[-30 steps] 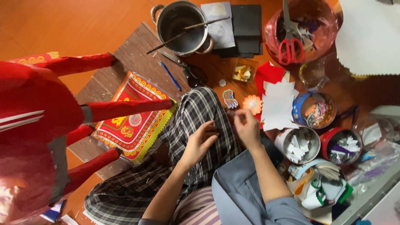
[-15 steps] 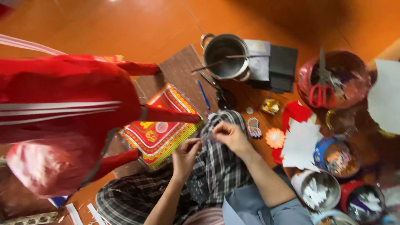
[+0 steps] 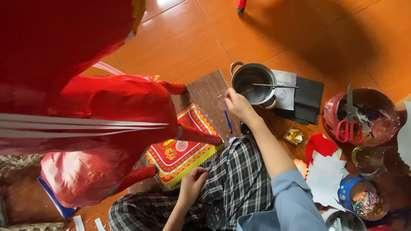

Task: Decorate a paper horse model by gluing paper strips and ornaments

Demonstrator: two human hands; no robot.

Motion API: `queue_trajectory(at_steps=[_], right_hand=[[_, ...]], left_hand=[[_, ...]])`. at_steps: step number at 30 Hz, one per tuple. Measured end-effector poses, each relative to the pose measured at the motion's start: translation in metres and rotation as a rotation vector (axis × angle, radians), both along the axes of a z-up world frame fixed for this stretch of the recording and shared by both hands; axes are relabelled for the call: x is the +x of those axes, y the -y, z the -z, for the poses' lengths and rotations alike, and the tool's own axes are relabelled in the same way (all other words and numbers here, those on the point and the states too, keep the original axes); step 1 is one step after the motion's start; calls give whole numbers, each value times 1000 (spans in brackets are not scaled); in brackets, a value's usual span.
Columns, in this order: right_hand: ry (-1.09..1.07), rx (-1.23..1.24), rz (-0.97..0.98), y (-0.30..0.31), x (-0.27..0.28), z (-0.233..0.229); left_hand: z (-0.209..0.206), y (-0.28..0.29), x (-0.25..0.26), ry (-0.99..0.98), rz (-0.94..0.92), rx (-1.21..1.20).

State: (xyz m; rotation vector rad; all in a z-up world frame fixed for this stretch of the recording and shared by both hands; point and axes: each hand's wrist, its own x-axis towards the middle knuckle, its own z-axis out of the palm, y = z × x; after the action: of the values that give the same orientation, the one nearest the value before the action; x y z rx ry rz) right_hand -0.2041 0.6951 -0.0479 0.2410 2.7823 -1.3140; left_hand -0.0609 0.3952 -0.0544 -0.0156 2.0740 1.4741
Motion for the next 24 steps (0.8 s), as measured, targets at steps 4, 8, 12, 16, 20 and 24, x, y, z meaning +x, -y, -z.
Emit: queue_trajectory(at_steps=[4,8,12,16,20,24], right_hand=[[-29,-311,180,-16,63,-44],[-138,-428,456,-75,102,-16],[-434,-5,539,-119,112,14],[-547,114,590,-67,70,-25],[-310,186,386,-47,-4,29],[9,573,340,-56,-52,113]], left_hand=[[-2,12,0,11,-12,-58],[0,18,6,-50,33,-83],[31,40,21,-71,82,-192],[51,61,32,-11,34,-294],[73,74,41,30,45,-371],[69,79,40,15,39,-317]])
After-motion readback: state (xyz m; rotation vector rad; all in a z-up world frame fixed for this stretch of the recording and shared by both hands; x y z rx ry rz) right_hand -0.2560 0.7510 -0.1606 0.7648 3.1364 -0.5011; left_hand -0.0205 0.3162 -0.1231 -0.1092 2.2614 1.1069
